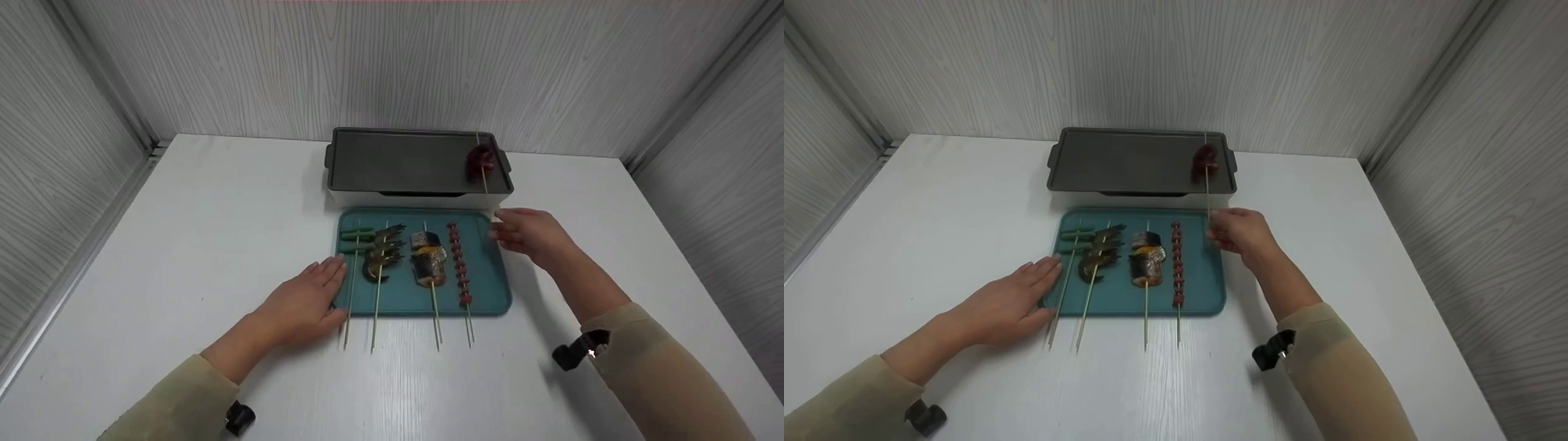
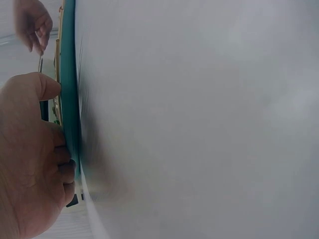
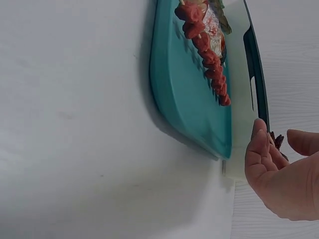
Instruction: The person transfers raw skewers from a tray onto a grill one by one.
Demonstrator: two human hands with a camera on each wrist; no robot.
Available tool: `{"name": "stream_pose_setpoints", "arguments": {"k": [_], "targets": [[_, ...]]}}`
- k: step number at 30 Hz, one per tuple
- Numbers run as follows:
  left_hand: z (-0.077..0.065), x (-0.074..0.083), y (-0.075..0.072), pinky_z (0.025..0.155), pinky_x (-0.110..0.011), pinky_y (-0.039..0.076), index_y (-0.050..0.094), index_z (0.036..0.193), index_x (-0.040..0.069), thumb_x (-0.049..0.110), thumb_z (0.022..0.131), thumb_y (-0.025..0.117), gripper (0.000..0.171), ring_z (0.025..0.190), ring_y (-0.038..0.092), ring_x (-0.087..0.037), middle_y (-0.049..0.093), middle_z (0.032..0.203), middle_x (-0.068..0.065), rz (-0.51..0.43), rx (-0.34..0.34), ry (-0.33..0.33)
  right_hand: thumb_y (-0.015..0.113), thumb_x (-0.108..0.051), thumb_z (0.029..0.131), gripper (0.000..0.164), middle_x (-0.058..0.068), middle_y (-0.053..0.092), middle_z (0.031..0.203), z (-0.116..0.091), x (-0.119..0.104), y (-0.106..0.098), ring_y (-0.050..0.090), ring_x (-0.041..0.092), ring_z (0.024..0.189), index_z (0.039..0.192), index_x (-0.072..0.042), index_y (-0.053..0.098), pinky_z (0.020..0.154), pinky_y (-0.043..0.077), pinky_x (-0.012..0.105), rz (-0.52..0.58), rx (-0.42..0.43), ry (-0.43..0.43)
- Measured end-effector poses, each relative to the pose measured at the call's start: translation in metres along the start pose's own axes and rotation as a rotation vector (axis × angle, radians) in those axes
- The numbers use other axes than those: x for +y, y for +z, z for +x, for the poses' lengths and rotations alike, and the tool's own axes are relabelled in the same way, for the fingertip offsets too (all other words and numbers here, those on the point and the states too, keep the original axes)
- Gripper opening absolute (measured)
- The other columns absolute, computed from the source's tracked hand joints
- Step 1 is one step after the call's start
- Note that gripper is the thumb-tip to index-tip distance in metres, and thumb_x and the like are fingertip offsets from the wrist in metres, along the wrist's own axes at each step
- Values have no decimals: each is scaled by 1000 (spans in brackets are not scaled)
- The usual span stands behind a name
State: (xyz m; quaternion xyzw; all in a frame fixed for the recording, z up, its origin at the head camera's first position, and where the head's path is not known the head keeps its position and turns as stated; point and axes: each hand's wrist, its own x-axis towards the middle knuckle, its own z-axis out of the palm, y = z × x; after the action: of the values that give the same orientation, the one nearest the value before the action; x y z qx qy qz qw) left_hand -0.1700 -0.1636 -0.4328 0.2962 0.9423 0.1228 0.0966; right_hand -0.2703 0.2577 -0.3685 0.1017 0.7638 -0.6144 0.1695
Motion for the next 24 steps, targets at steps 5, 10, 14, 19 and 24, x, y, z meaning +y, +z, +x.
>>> {"name": "stream_pose_setpoints", "arguments": {"k": [5, 10, 14, 19, 24], "targets": [[-1, -2, 0, 130, -52, 18, 26, 162, -11, 39, 108, 43, 76, 160, 20, -38, 22, 172, -25, -1, 2, 4, 58, -34, 111, 63, 25, 54, 151, -22, 7, 1, 72, 13, 110, 159, 3, 41, 95, 58, 25, -23, -21, -8], [-2, -4, -1, 130, -52, 18, 25, 163, -11, 39, 109, 43, 76, 160, 20, -39, 22, 172, -25, 3, 4, 3, 61, -36, 109, 63, 22, 61, 140, -51, 18, 5, 73, 17, 111, 156, 4, 46, 94, 58, 27, -47, -60, -4], [-3, -5, -2, 130, -52, 19, 25, 163, -11, 39, 108, 43, 76, 160, 20, -39, 22, 172, -25, -4, 8, 2, 66, -39, 107, 64, 17, 68, 129, -74, 30, 12, 73, 21, 108, 152, 5, 50, 92, 59, 29, -62, -87, 21], [-6, -5, -3, 130, -52, 20, 26, 162, -11, 40, 108, 45, 77, 160, 21, -39, 23, 172, -26, -1, 14, -8, 68, -36, 106, 56, 16, 74, 120, -93, 48, 24, 76, 24, 102, 142, 6, 59, 88, 60, 31, -61, -127, 71], [-7, -5, -3, 130, -51, 20, 27, 162, -11, 39, 108, 44, 76, 160, 21, -38, 23, 172, -25, 7, 11, -15, 68, -32, 106, 45, 15, 78, 112, -103, 64, 36, 78, 25, 98, 131, 5, 67, 83, 62, 32, -40, -185, 115]]}}
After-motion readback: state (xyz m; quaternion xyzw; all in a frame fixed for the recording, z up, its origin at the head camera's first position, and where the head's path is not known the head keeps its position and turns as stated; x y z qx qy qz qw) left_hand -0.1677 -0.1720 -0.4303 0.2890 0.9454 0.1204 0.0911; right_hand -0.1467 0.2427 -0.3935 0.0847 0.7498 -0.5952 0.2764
